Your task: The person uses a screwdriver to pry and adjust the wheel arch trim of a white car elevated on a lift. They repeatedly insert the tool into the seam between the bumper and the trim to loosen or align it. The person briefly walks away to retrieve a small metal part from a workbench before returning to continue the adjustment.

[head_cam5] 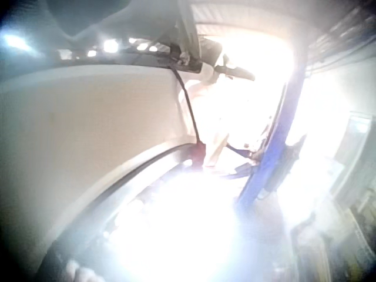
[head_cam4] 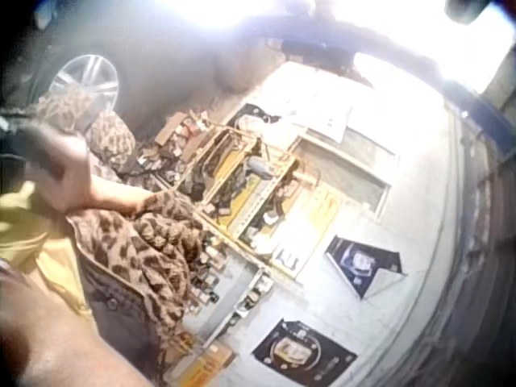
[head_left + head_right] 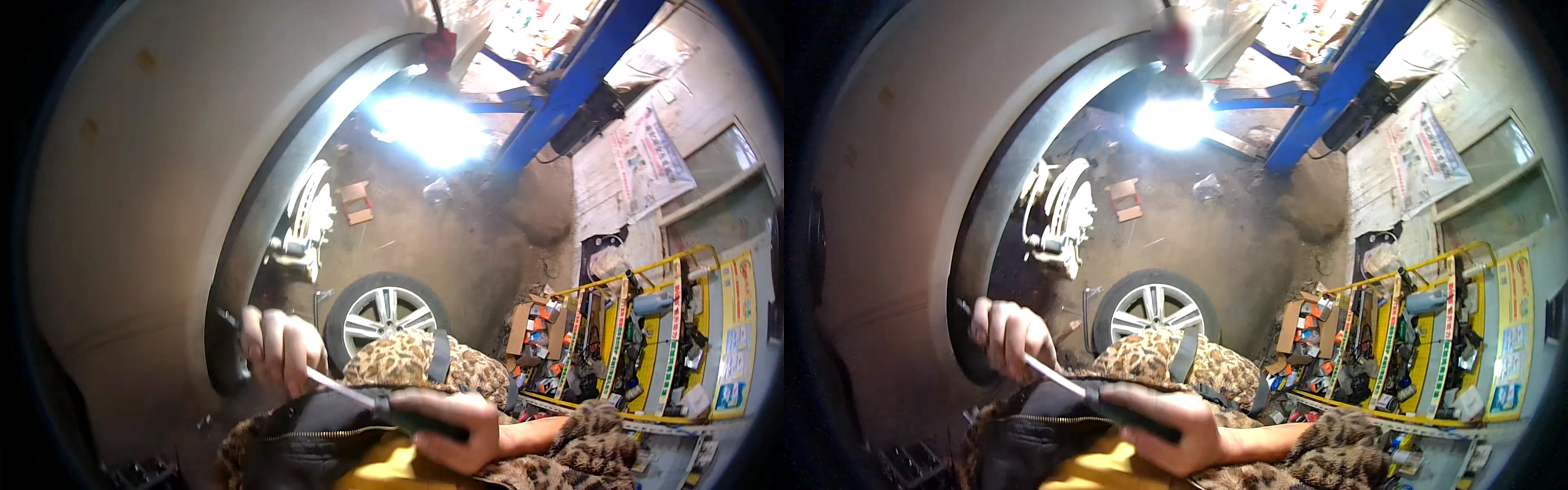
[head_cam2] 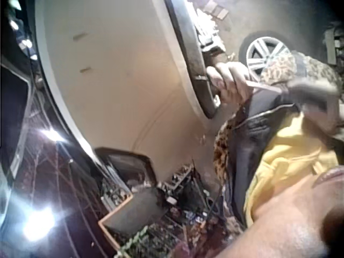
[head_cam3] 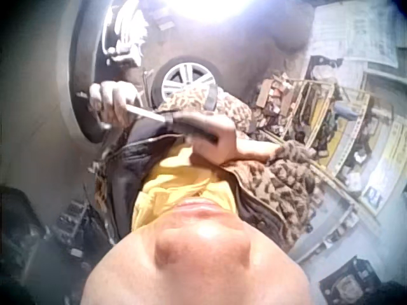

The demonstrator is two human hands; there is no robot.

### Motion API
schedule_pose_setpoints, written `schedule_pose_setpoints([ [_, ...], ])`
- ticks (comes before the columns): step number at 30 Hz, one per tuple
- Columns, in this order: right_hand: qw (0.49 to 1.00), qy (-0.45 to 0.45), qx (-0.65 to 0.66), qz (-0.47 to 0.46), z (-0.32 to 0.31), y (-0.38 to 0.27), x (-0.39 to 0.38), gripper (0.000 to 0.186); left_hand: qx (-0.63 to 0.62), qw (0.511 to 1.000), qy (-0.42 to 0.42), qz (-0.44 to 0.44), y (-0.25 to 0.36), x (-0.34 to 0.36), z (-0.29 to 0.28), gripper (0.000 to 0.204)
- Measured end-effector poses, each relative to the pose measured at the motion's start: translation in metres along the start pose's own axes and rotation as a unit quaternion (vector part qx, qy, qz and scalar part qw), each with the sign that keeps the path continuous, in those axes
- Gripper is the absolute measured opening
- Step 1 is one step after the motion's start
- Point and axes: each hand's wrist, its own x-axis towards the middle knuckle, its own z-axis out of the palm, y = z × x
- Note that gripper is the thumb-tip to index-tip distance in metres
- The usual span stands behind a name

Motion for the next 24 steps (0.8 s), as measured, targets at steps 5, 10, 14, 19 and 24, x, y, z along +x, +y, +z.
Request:
schedule_pose_setpoints([
  [5,0.775,-0.020,0.519,0.360,0.005,-0.018,0.023,0.045,0.134,0.987,0.091,0.013,0.031,-0.001,0.016,0.011],
  [10,0.896,-0.062,-0.407,-0.164,-0.006,-0.022,0.034,0.042,0.105,0.984,0.147,0.009,0.033,-0.003,0.010,0.011],
  [14,0.742,-0.142,-0.571,-0.320,-0.011,-0.024,0.040,0.037,0.111,0.985,0.134,-0.016,0.031,-0.008,0.018,0.027],
  [19,0.778,-0.132,-0.536,-0.300,-0.006,-0.044,0.047,0.022,0.119,0.987,0.098,-0.045,0.028,-0.005,0.015,0.024],
  [24,0.991,-0.046,-0.120,-0.027,0.000,-0.014,0.038,0.027,0.166,0.980,0.112,0.001,0.029,-0.007,0.019,0.024],
])
